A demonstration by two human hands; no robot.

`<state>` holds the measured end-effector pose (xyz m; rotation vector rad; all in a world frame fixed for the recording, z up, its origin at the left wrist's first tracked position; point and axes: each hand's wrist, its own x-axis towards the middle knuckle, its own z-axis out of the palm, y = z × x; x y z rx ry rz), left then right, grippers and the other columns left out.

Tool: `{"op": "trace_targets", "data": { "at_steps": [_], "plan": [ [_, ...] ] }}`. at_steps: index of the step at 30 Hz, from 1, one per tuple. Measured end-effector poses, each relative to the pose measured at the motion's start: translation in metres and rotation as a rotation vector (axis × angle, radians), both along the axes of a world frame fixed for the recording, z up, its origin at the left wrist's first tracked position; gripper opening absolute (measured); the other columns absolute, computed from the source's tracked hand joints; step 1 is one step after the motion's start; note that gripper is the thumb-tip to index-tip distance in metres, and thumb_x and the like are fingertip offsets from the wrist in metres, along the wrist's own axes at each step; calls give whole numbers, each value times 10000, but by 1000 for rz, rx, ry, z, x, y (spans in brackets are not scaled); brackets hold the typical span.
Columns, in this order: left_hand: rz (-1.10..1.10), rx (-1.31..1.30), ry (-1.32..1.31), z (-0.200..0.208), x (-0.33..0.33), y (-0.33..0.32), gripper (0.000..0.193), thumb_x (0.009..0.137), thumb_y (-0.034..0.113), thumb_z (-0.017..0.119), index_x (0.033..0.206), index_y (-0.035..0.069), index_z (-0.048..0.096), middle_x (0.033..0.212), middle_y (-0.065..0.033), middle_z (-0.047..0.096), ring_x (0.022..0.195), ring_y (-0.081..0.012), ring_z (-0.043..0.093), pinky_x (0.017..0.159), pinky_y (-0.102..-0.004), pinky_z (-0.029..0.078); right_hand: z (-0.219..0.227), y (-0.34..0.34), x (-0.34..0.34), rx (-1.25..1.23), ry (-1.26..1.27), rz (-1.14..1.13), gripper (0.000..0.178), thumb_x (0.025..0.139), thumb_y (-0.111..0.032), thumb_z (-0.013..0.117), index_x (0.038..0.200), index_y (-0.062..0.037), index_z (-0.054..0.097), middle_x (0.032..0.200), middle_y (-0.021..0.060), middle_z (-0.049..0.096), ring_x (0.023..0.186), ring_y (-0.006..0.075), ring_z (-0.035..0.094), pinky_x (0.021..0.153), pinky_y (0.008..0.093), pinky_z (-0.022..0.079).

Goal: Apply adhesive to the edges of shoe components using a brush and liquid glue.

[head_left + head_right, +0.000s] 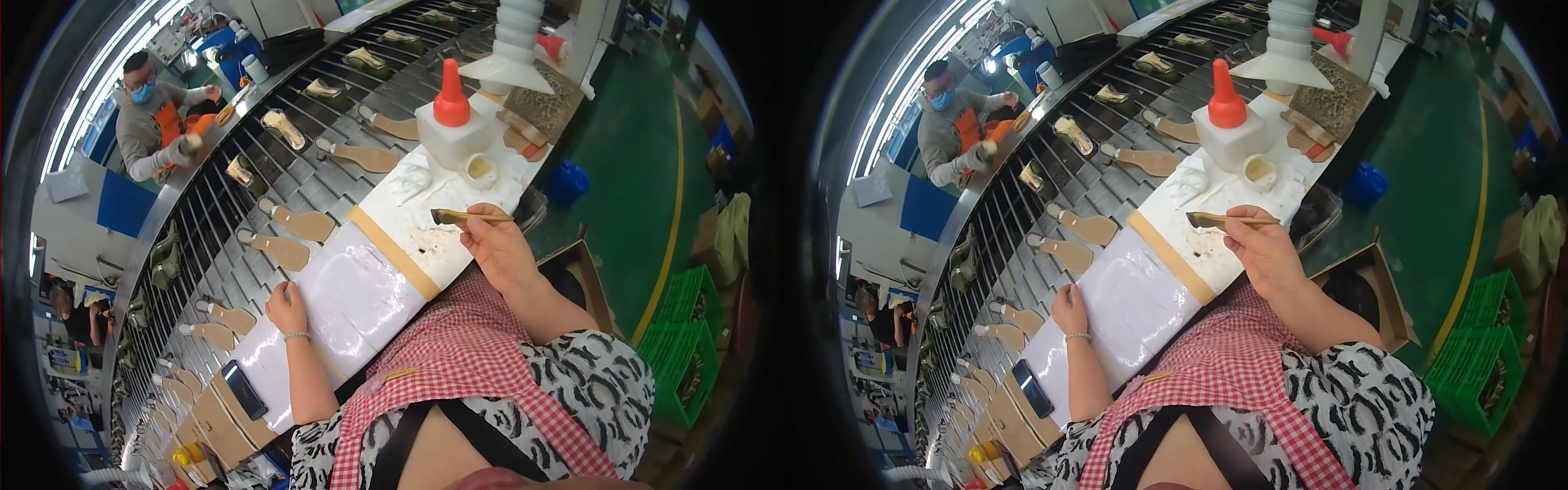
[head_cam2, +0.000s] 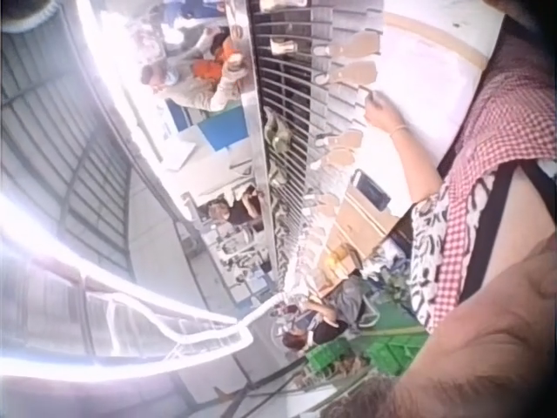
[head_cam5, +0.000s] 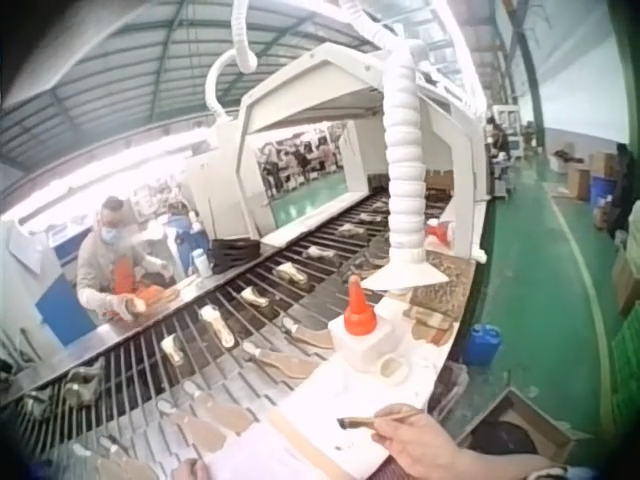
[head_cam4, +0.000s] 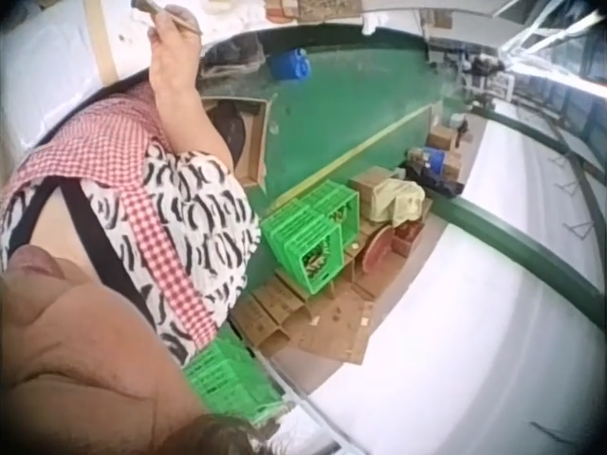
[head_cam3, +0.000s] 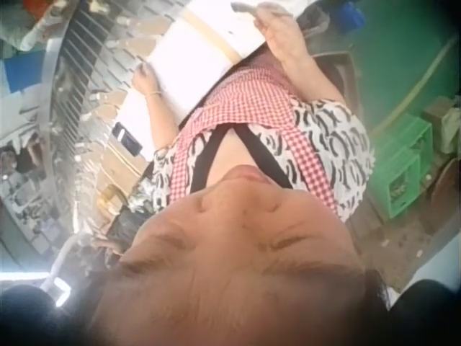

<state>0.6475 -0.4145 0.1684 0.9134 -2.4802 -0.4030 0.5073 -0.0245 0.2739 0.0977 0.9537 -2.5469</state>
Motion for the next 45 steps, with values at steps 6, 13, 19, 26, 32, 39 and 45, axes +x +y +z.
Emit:
{"op": "trace_targets", "data": {
  "at_steps": [6,13,19,26,32,39,45],
  "plan": [
    [3,-16,-19,0,-1,0,306,899,322,567,964,46,680,928,-149,689,914,-305,605,973,-405,351,13,13,15,-3,15,-47,182,881,-6,640,1049,-45,581,1091,91,627,973,139,574,847,246,472],
    [25,-15,-15,-3,10,-11,285,867,317,599,948,59,689,896,-165,686,891,-341,614,920,-424,386,12,-6,17,58,21,-44,183,895,-35,626,1065,-49,559,1079,97,631,968,142,576,835,254,470],
    [15,128,30,-6,5,-21,279,840,317,637,943,67,703,917,-143,699,896,-334,631,895,-436,430,-15,-17,9,87,-25,-4,249,933,-166,615,1150,-71,539,1012,57,635,924,151,602,799,270,473],
    [39,434,270,36,-12,-142,286,833,244,677,1007,19,646,923,-130,678,835,-281,643,767,-359,506,-21,-62,5,134,-112,80,215,946,-184,600,1130,-87,544,1016,40,641,931,133,606,786,266,480],
    [213,-188,54,28,-70,-251,621,809,292,719,1300,11,463,1005,-177,666,911,-330,658,801,-418,513,-29,-90,-17,165,-115,129,207,943,-187,599,1120,-92,546,983,34,640,876,126,623,751,256,503],
    [185,143,-120,40,-108,-285,769,843,266,623,1473,85,222,1069,-258,642,964,-432,619,820,-480,492,-34,-112,-24,215,-143,150,203,952,-218,586,1119,-113,542,1003,38,639,887,133,598,752,260,492],
    [122,406,664,131,-64,-297,389,847,251,555,1184,59,573,865,-134,660,708,-261,629,620,-359,495,-34,-116,-25,191,-120,219,203,955,-247,591,1120,-128,576,1014,32,657,877,135,615,743,259,510]
  ]
}}
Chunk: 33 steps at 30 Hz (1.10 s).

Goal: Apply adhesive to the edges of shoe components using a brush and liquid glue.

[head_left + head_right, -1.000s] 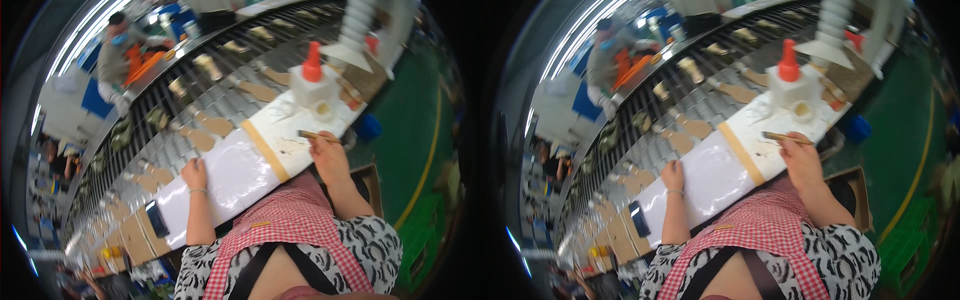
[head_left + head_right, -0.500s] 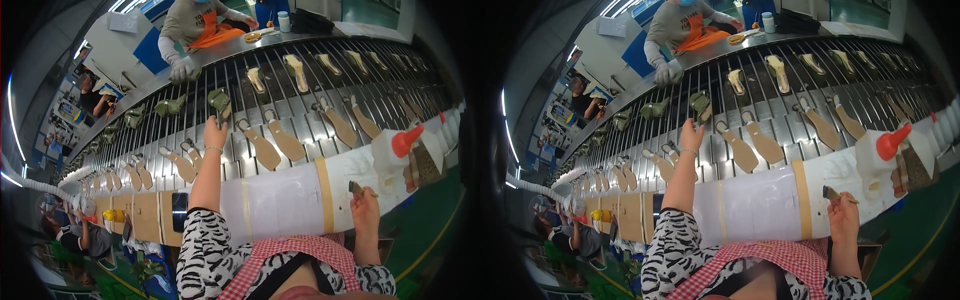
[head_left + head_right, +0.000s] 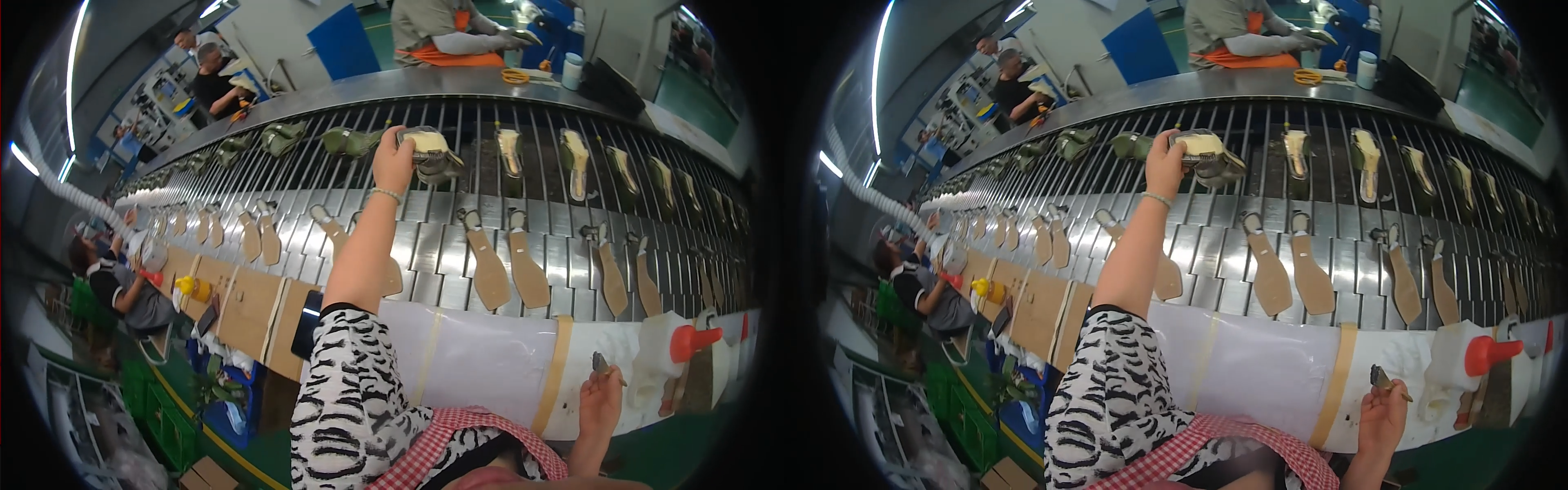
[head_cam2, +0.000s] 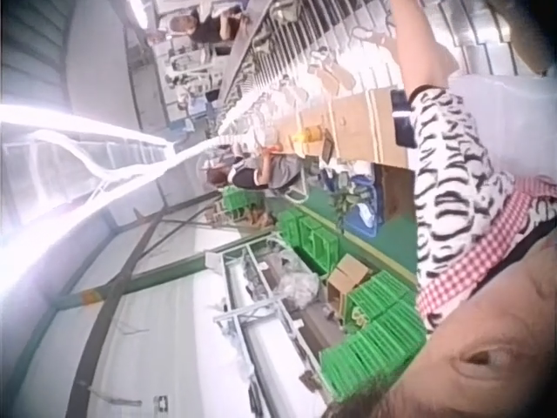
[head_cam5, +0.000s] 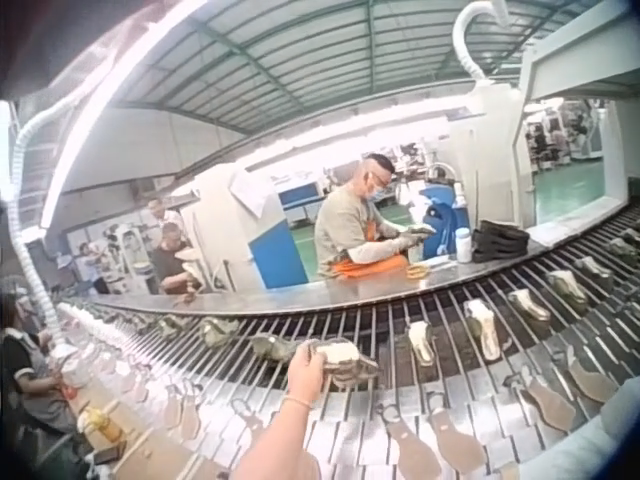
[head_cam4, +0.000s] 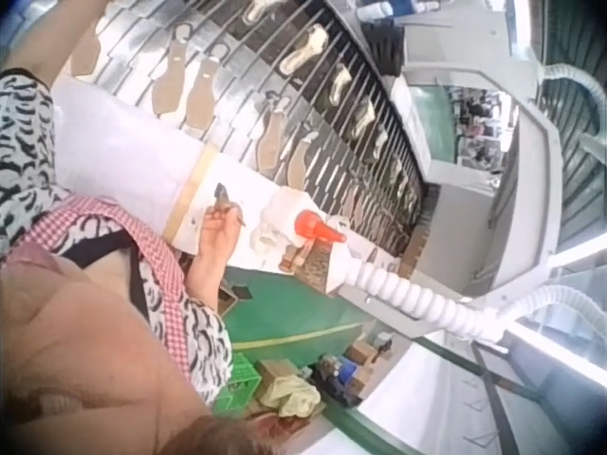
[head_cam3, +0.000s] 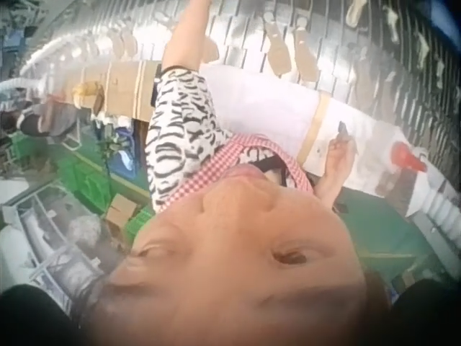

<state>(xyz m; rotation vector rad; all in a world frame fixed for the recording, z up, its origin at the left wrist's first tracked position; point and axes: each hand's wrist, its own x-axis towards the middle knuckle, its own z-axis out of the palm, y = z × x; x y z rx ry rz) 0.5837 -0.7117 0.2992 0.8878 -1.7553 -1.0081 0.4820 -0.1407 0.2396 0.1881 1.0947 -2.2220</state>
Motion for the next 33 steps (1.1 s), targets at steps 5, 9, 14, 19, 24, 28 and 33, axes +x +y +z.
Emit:
{"op": "trace_targets", "data": {
  "at_steps": [5,9,14,19,24,28,33],
  "plan": [
    [-371,348,-75,98,78,87,296,833,208,539,1076,90,660,775,-5,618,548,-58,521,450,-200,384,9,0,9,-26,49,88,203,954,-245,596,1123,-134,595,1023,27,664,877,135,633,739,258,525],
    [-635,570,-258,75,99,123,285,802,229,565,1005,83,700,688,9,600,455,-66,479,398,-196,354,20,10,24,-43,85,97,236,956,-225,586,1154,-109,532,1057,65,645,879,140,608,766,262,509],
    [-595,757,-504,0,97,155,272,807,238,567,955,56,703,662,-7,591,463,-63,479,401,-201,336,12,32,27,-104,152,158,246,963,-213,573,1177,-98,535,1078,75,646,901,152,618,769,265,515],
    [-624,782,-689,-43,102,160,478,835,441,617,1017,0,647,840,-158,680,646,-195,655,552,-301,530,7,43,31,-211,170,196,264,971,-195,558,1206,-75,559,1079,82,661,925,166,637,785,276,518],
    [-779,481,-809,-68,130,212,758,638,559,772,1076,-41,618,962,-182,684,819,-266,679,688,-352,550,6,48,37,-209,174,175,268,972,-190,557,1210,-68,558,1067,81,665,918,168,644,788,277,517],
    [-690,321,-914,-60,126,242,882,542,471,844,1195,-42,548,1105,-210,642,952,-298,653,837,-346,514,-1,58,37,-204,187,158,284,964,-199,570,1214,-66,547,1077,72,655,915,159,639,776,279,520],
    [-676,389,-645,-78,114,274,745,592,344,835,1162,-39,548,1034,-147,642,946,-223,623,811,-332,501,17,83,36,14,248,0,252,955,-190,585,1173,-72,536,1046,36,598,898,129,579,786,281,482]
  ]
}}
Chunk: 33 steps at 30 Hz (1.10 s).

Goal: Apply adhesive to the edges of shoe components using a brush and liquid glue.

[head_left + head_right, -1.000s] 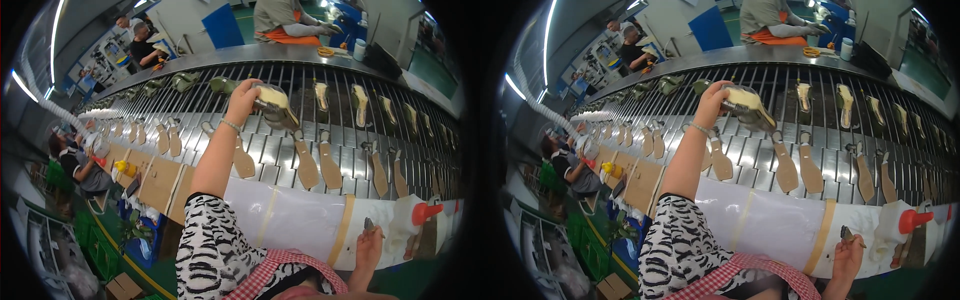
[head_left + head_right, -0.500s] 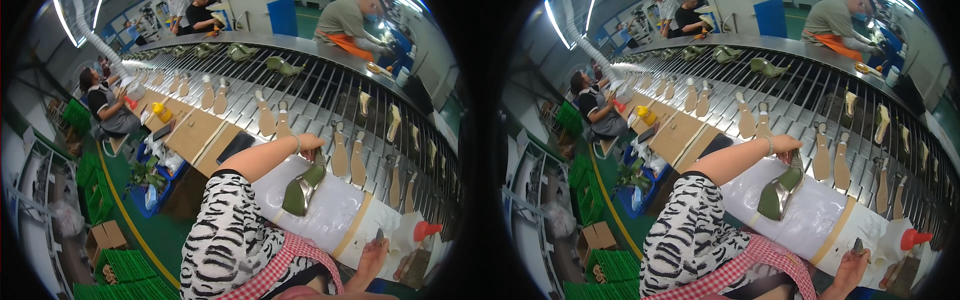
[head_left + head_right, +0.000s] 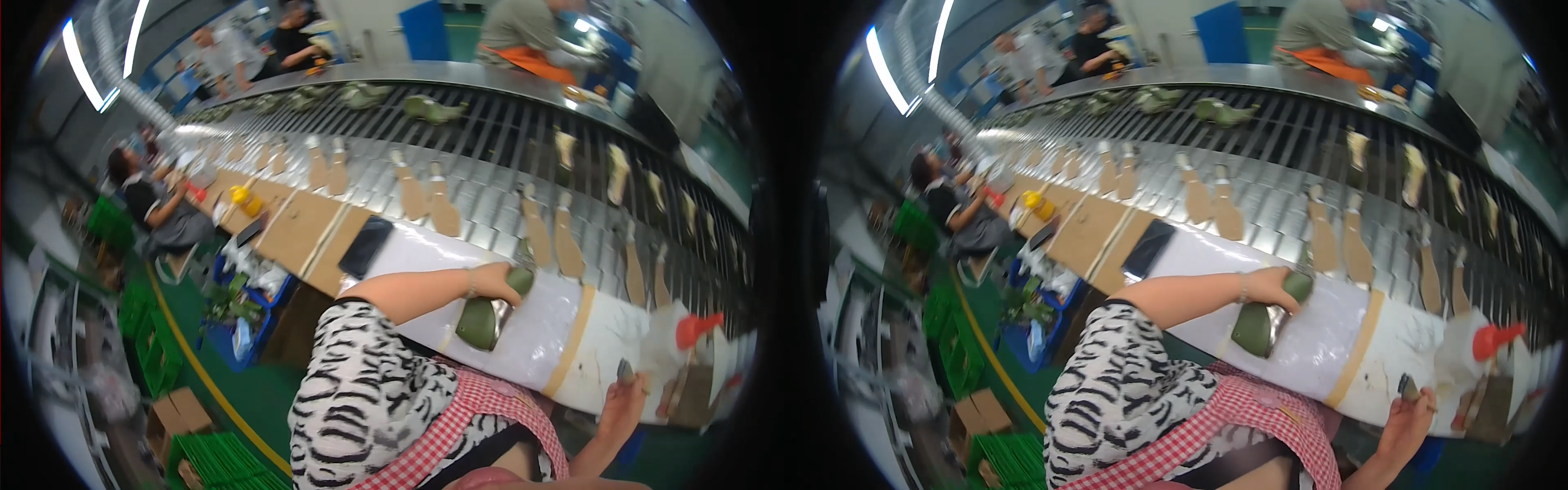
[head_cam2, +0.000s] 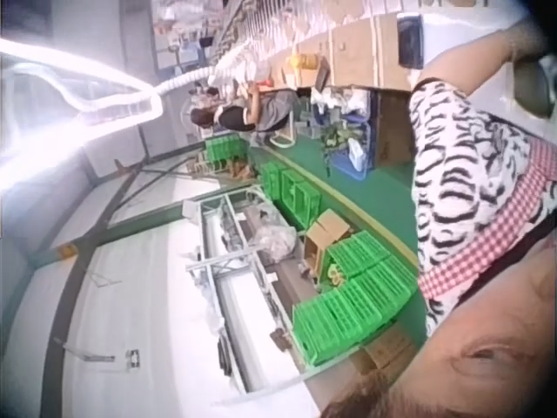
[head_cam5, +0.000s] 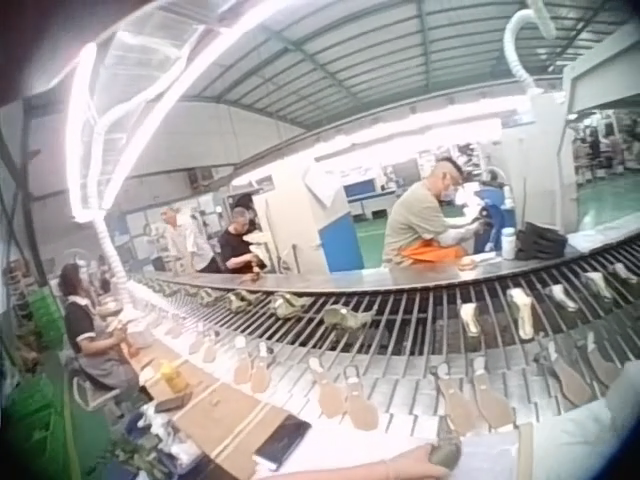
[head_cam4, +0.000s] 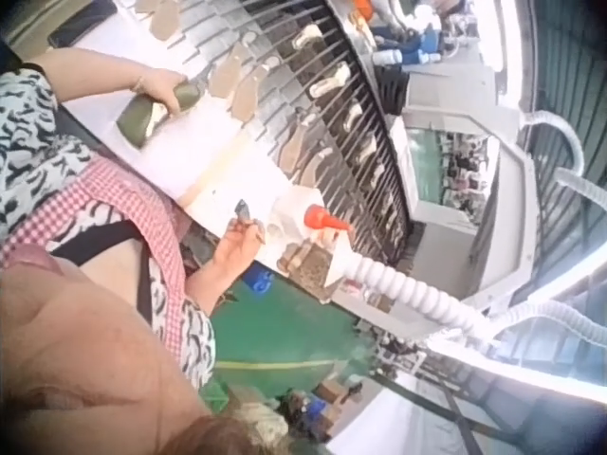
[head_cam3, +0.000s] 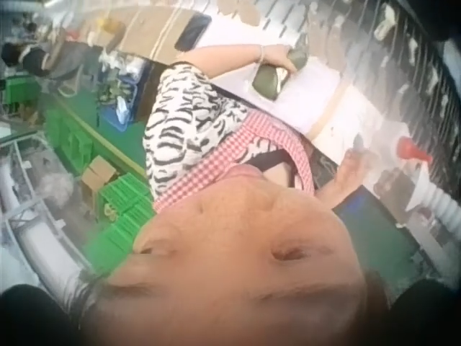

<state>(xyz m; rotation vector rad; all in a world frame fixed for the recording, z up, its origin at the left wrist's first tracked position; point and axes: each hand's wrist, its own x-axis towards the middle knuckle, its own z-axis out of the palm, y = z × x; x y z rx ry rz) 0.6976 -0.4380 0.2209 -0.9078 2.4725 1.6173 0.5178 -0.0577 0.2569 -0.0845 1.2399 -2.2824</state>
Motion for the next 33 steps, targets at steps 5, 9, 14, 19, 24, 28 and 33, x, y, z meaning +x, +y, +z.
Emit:
{"op": "trace_targets", "data": {
  "at_steps": [5,9,14,19,24,28,33],
  "plan": [
    [224,704,394,23,-16,25,518,762,173,752,1207,22,533,1074,-45,618,939,-151,590,815,-300,482,19,35,-31,487,551,-157,63,896,-38,615,837,-30,596,842,31,576,799,114,536,769,262,432],
    [230,1107,757,19,-2,28,566,799,146,709,1311,53,485,1235,-100,591,1159,-264,563,1020,-438,446,36,35,-64,788,851,-229,103,820,-43,710,859,20,639,855,41,639,801,104,590,755,240,464],
    [304,1025,700,29,-30,51,524,795,97,704,1279,44,507,1214,-99,597,1141,-262,567,1007,-422,448,31,42,-89,1029,814,-194,159,805,-95,718,917,5,666,852,93,687,828,179,669,756,273,502],
    [242,564,625,36,-43,76,484,792,21,686,1247,13,522,1179,-96,603,1090,-216,577,976,-359,446,2,43,-115,1361,954,-99,129,799,-119,683,884,-25,660,836,127,675,842,286,628,762,375,491],
    [264,475,608,43,-49,94,476,787,-17,705,1230,4,533,1152,-85,609,1051,-199,584,935,-339,467,-24,47,-134,1440,1000,-67,129,797,-108,677,899,-31,658,858,118,686,780,258,652,696,341,489],
    [255,370,622,31,-48,97,453,785,-6,722,1204,-3,549,1136,-76,613,1038,-189,580,930,-324,463,-13,45,-128,1382,878,-71,123,795,-106,677,888,-30,653,847,118,683,795,257,653,708,349,489],
    [148,48,591,16,-50,105,581,800,69,745,1301,-3,460,1213,-83,568,1106,-190,549,970,-323,440,-21,50,-126,1348,900,-96,134,793,-95,675,906,-31,644,841,114,681,743,218,639,673,312,480]
  ]
}}
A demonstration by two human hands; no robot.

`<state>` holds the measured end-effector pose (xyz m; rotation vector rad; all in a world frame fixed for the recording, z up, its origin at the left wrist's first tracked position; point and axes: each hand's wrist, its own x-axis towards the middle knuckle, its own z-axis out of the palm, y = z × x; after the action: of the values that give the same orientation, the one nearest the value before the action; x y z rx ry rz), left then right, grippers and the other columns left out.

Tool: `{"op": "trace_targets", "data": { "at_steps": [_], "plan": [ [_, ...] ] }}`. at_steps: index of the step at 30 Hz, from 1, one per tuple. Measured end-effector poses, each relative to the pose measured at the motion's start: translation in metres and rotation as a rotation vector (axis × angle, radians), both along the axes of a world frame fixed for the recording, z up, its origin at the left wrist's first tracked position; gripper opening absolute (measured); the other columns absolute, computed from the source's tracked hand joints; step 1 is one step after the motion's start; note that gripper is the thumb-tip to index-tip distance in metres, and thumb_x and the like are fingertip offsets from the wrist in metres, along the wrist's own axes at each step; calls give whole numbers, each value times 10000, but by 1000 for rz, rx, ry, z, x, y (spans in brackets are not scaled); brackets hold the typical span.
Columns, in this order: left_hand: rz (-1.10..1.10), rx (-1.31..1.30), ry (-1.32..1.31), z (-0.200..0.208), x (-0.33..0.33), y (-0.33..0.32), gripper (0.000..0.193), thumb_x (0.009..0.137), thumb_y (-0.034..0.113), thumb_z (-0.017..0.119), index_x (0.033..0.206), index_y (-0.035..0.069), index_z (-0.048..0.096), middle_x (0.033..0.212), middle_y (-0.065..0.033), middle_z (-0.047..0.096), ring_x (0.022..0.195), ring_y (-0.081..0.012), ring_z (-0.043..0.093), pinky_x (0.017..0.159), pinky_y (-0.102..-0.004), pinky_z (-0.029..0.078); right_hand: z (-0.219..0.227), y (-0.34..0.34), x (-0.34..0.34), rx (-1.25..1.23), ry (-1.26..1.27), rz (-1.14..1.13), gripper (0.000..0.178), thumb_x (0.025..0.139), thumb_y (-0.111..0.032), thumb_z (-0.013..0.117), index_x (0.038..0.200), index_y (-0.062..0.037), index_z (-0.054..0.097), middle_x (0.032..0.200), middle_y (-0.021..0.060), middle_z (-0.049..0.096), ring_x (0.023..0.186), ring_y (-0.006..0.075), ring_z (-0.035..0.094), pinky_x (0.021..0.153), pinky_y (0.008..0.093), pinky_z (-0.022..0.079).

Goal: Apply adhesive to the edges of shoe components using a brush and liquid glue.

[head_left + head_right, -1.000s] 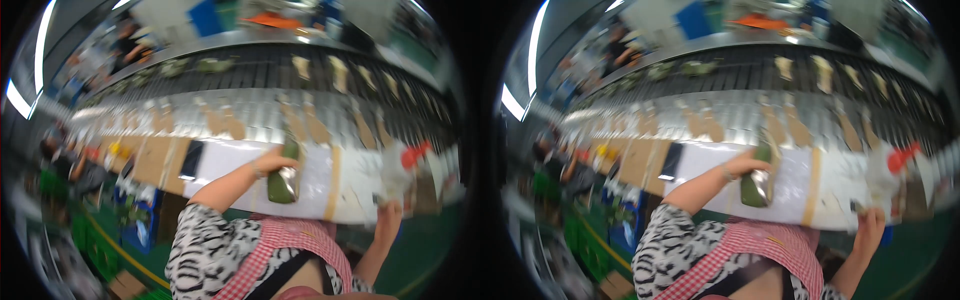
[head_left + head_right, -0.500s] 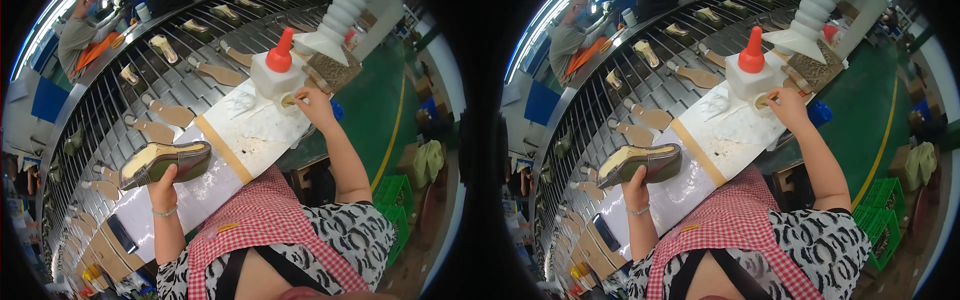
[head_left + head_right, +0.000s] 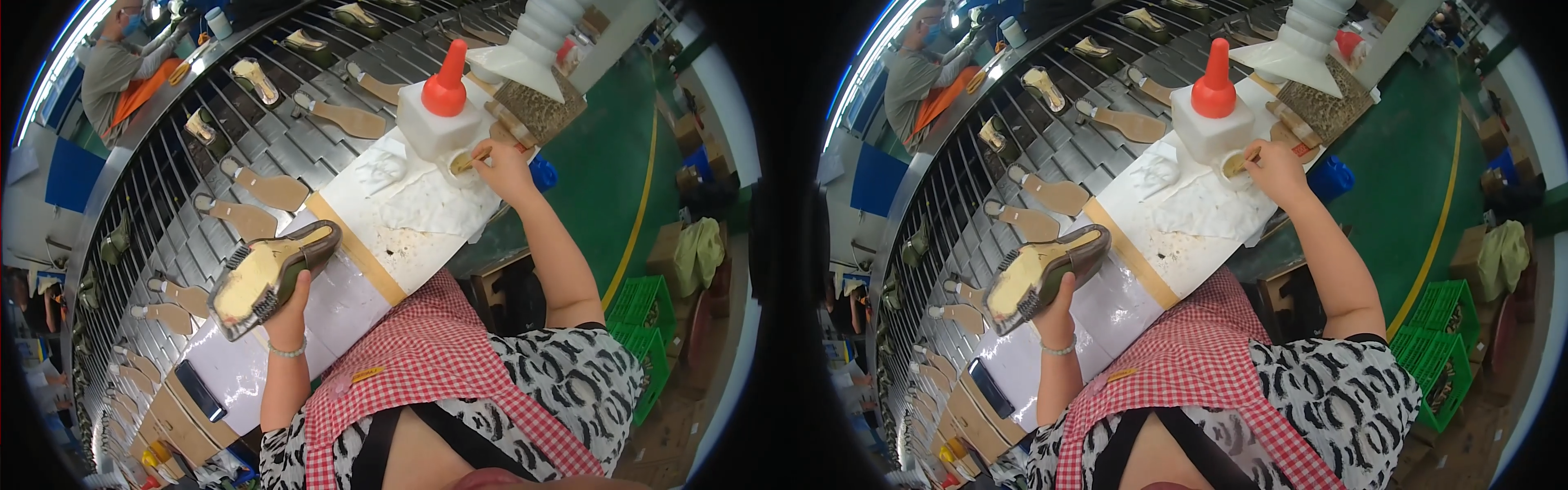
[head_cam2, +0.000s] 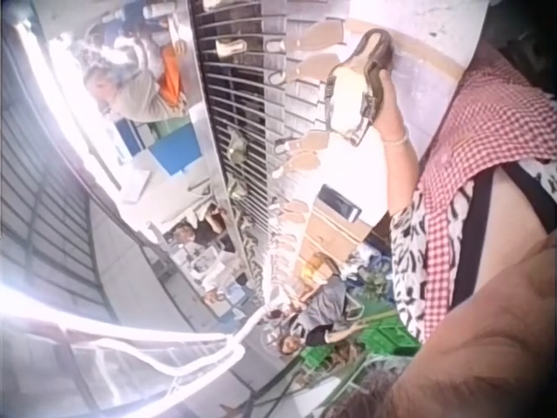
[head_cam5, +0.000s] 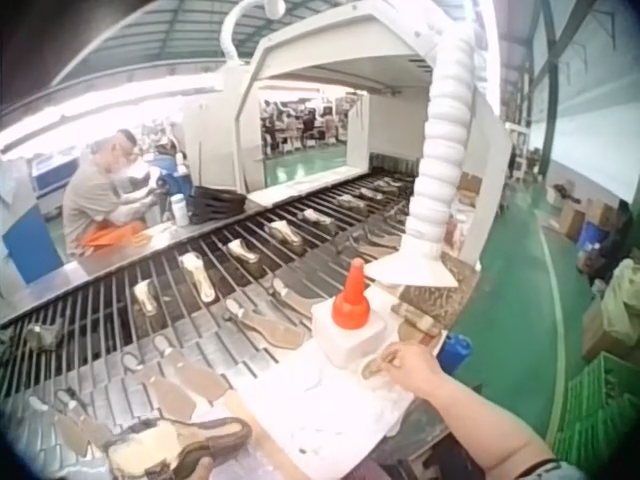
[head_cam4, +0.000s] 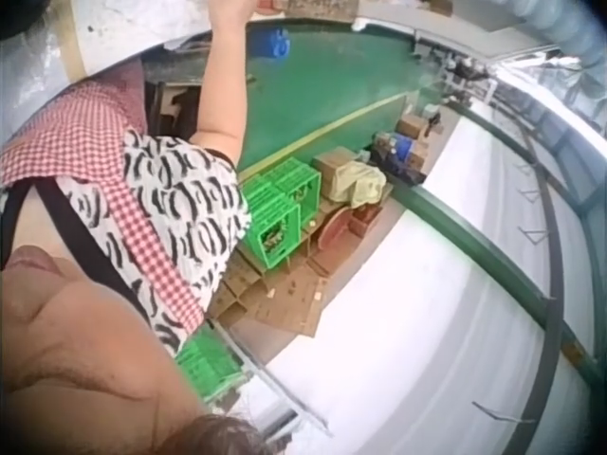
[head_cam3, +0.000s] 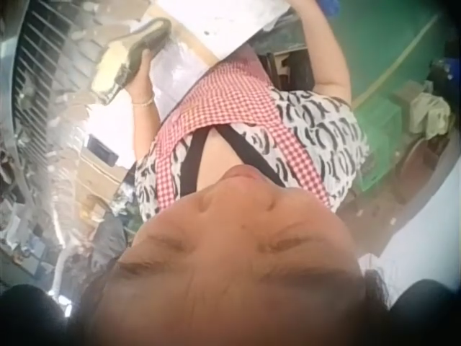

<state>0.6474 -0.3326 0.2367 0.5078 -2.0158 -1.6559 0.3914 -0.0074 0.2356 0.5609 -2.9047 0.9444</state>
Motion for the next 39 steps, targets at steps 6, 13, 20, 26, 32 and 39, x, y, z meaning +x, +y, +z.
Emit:
{"op": "trace_targets", "data": {
  "at_steps": [6,13,20,26,32,39],
  "plan": [
    [-157,-475,-48,-14,0,-10,795,730,137,788,1393,43,359,1401,-92,435,1284,-232,425,1083,-356,328,2,12,1,-290,-189,-17,140,814,-98,670,924,-16,642,845,72,673,764,147,619,694,272,464],
    [-240,-198,42,-9,4,-5,837,687,173,806,1385,67,356,1404,-87,425,1287,-226,415,1110,-349,302,-17,31,5,-1084,-734,-264,232,835,-189,720,1004,-57,634,890,37,652,847,132,616,757,275,468],
    [-160,-515,-56,1,8,6,867,638,157,841,1363,58,375,1358,-93,453,1236,-233,468,1065,-341,368,-49,21,5,-1275,-869,-558,234,827,-268,754,914,-96,621,835,17,638,798,137,612,698,269,474],
    [-177,-109,90,6,20,22,950,631,174,881,1395,33,335,1305,-115,475,1209,-238,486,1043,-356,396,-70,59,-1,-1725,-1121,-327,137,899,-186,652,943,-56,659,926,96,689,957,243,659,803,342,544],
    [-141,97,130,-4,18,60,961,637,55,864,1420,53,305,1318,-127,448,1145,-209,516,991,-313,442,42,2,73,-1582,-881,53,164,941,-141,588,1047,-22,623,1025,111,673,986,217,641,877,364,521],
    [-109,-229,197,-38,30,61,791,698,86,807,1361,32,379,1417,-221,408,1284,-341,456,1057,-380,390,82,-77,169,-1104,-780,540,141,862,19,629,1000,42,619,1030,135,654,936,152,624,840,271,492]
  ]
}}
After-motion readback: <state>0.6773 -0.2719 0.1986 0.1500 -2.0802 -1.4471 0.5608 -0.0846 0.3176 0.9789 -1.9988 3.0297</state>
